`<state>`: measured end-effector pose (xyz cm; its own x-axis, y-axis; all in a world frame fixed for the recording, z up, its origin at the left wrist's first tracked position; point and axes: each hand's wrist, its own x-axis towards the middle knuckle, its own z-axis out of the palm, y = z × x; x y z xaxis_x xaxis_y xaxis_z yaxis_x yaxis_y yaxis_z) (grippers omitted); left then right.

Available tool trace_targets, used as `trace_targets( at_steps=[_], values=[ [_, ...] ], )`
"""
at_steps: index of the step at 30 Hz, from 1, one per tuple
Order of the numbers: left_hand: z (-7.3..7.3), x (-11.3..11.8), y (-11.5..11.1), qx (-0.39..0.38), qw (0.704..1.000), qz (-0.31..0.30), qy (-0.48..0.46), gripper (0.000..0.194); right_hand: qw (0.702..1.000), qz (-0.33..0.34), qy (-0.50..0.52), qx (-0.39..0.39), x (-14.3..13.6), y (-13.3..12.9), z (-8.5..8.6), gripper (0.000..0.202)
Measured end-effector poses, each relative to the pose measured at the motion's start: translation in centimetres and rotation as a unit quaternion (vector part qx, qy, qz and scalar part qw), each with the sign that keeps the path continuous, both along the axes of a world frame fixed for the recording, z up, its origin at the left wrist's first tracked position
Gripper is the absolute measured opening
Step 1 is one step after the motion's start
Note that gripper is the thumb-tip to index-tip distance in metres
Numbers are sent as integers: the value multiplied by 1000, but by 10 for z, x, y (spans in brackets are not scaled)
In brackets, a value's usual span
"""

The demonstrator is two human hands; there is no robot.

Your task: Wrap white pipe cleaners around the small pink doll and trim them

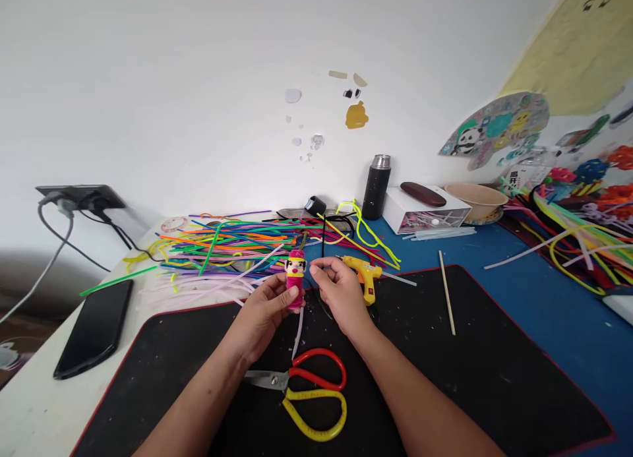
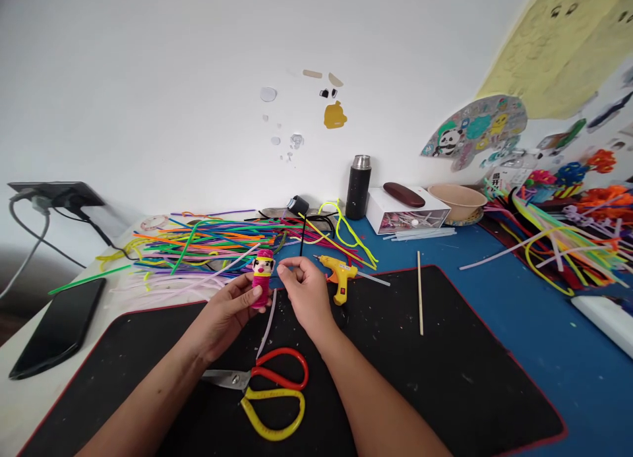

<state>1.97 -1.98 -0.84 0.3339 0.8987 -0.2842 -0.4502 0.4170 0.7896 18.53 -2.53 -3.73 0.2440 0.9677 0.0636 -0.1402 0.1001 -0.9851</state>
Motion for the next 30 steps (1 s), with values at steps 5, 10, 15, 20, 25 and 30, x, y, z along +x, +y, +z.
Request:
trace_targets(
  at_steps=[5, 10, 15, 20, 25, 30],
  values=[
    [1, 1, 0, 3, 1000, -6, 5, 51, 999, 10, 32, -11, -1, 0, 2, 42],
    [0, 2, -1, 4, 1000, -6, 23, 51, 999, 9, 51, -18, -1, 0, 5, 42],
    [-1, 2, -1, 11, 999, -12, 30, 51, 998, 8, 57, -25, -1, 0, 8, 39],
    [-2, 2, -1, 13, 999, -13, 33, 51, 998, 7, 55, -27, -1, -1, 10, 37],
    [-1, 2, -2, 13, 999, -12, 46, 52, 998, 8, 52, -27, -1, -1, 11, 39],
    [-6, 1, -2, 30, 998, -9, 49, 47, 998, 10, 51, -27, 0, -1, 10, 39]
  ],
)
